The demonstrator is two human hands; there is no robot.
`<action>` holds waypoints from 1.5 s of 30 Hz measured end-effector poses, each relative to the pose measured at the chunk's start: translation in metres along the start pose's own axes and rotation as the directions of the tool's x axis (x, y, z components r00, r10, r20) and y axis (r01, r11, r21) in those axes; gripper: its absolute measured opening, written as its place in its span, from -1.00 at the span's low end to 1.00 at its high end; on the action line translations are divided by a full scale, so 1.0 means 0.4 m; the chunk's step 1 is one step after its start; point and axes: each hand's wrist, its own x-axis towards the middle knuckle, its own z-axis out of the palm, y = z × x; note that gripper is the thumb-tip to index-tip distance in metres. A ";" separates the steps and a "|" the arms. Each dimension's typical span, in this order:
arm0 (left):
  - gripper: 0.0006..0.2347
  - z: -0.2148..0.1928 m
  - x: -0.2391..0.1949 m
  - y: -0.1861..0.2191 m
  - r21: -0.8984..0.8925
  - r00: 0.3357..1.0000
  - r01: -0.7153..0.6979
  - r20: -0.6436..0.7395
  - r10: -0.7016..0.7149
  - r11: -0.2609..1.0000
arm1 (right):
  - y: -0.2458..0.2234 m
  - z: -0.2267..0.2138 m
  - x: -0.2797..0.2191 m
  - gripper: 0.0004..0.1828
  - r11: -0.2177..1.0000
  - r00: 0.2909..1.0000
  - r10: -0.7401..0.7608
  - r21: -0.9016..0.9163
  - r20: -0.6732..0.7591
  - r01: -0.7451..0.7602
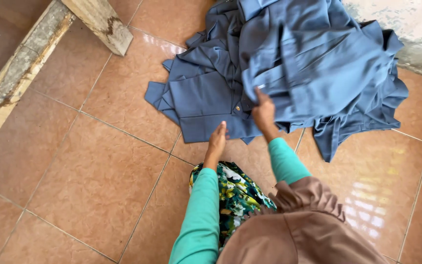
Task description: The person sits on a tiled floor and folds several pairs of grey trousers by hand. They smooth the fabric, fold the legs together, and then fold the trousers into neat rectangles, stacking them on the floor.
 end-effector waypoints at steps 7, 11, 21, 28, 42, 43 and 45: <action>-0.18 -0.186 -0.116 0.106 -0.179 0.976 0.012 -0.211 -0.050 0.984 | -0.422 0.101 -0.163 -0.26 0.947 0.903 -0.048 0.306 0.428 -0.095; -0.50 -0.305 -0.045 -0.111 -0.250 0.866 0.119 -0.448 -0.223 0.961 | -0.486 0.096 -0.220 -0.41 0.931 0.736 -0.141 0.342 0.663 -0.130; -0.51 -0.493 0.031 -0.191 -0.552 0.871 -0.042 -0.429 -0.241 0.833 | -0.295 0.039 -0.195 -0.66 0.859 0.808 -0.171 -0.317 0.563 0.403; -0.55 -0.464 -0.052 -0.057 0.487 0.427 0.081 -0.805 0.411 0.870 | -0.418 -0.079 0.009 -0.87 0.804 0.837 0.188 0.408 0.514 -0.432; -0.76 -0.623 -0.118 0.151 -0.063 0.869 -0.415 -0.322 0.376 0.908 | -0.672 -0.198 0.363 -0.73 0.973 0.997 -0.067 0.224 0.048 0.054; -0.76 -0.669 -0.189 0.167 -0.058 0.862 -0.420 -0.335 0.379 0.905 | -0.721 -0.187 0.345 -0.73 0.970 0.996 -0.078 0.236 0.048 0.064; -0.84 -0.754 -0.346 0.186 -0.493 0.821 -0.566 -0.407 0.400 0.661 | -0.821 -0.162 0.296 -0.75 0.874 0.937 -0.324 0.338 -0.132 0.350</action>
